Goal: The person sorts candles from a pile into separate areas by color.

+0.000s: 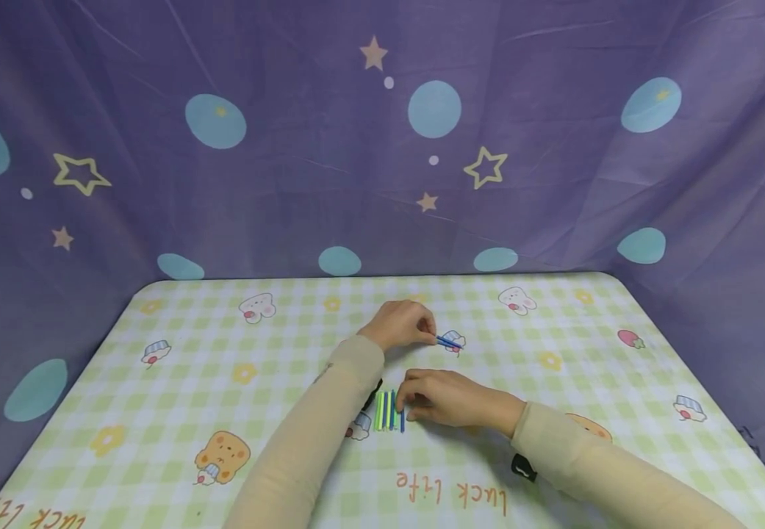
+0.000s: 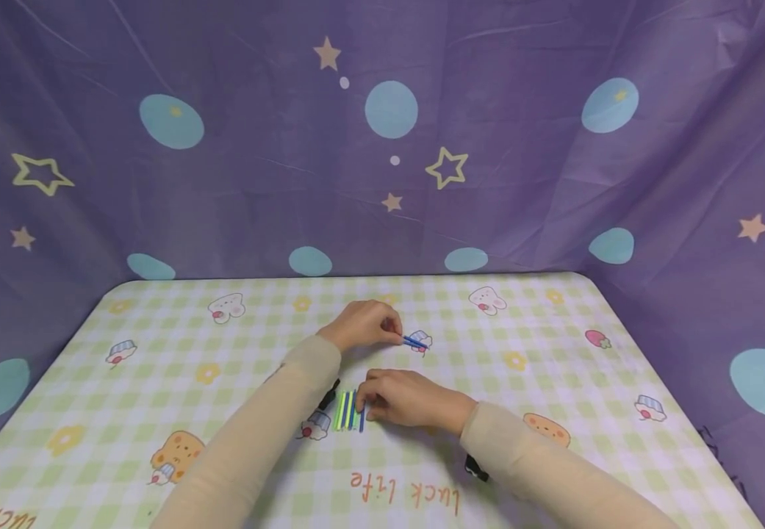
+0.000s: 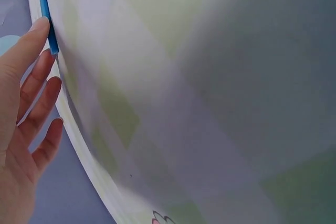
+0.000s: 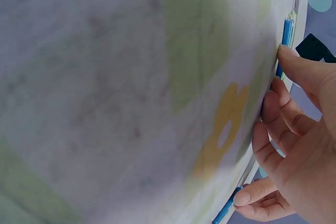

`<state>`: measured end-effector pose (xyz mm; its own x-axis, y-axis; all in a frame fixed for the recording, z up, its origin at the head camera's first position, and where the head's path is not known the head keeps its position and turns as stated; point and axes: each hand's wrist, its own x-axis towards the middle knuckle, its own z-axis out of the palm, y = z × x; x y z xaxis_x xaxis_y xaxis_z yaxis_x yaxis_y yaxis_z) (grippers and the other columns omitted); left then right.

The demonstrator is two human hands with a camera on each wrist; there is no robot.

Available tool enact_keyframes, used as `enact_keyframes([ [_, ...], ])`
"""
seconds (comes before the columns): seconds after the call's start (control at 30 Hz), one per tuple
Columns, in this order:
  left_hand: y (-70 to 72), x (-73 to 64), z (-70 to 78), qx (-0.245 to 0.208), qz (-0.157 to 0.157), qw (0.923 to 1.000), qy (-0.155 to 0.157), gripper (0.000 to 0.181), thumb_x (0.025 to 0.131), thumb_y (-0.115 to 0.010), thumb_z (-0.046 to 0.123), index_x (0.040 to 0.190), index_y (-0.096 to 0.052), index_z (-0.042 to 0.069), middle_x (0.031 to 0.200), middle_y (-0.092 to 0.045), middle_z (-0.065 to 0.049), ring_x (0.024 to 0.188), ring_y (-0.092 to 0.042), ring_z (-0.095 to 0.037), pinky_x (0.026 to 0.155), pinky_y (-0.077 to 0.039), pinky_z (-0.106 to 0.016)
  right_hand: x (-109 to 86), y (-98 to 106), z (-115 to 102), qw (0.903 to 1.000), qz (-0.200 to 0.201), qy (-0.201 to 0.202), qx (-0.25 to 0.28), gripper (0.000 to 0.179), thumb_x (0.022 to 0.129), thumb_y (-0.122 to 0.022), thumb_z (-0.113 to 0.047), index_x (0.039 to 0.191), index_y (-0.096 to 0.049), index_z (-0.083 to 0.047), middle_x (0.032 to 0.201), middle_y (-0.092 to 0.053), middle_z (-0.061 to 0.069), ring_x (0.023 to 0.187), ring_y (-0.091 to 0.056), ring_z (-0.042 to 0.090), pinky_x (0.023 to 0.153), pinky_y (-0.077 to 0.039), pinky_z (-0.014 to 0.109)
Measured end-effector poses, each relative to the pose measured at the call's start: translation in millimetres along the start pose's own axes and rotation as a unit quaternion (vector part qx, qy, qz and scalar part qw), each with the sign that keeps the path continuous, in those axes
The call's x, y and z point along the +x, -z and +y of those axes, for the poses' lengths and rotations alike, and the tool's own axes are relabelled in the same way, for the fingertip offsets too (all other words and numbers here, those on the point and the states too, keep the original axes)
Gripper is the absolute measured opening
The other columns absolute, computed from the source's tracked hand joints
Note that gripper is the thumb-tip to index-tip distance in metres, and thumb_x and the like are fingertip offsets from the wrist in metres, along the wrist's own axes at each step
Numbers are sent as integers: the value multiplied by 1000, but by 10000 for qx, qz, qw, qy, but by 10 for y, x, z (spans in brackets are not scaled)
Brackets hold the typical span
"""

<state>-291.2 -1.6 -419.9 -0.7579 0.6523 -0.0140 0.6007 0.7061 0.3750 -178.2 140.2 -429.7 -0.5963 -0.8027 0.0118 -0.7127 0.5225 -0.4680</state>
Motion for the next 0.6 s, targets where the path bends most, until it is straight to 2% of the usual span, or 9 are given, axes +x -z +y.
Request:
enact_keyframes([
  [0.4, 59, -137, -68, -507, 144, 9986, 83, 9, 87, -77, 35, 89, -73, 27, 86, -65, 16, 78, -58, -3, 72, -47, -26, 20, -31, -6, 9999, 38, -53, -94, 5, 90, -73, -21, 91, -69, -24, 95, -53, -12, 82, -50, -1, 77, -46, 19],
  [0.6, 145, -261, -67, -610, 468, 9970, -40, 11, 89, -75, 34, 97, -74, 25, 90, -68, 14, 80, -60, -5, 71, -48, -27, 26, -11, -6, 9999, 72, -75, 11, 7, 87, -75, -20, 87, -70, -25, 93, -52, -12, 84, -52, -1, 80, -47, 20],
])
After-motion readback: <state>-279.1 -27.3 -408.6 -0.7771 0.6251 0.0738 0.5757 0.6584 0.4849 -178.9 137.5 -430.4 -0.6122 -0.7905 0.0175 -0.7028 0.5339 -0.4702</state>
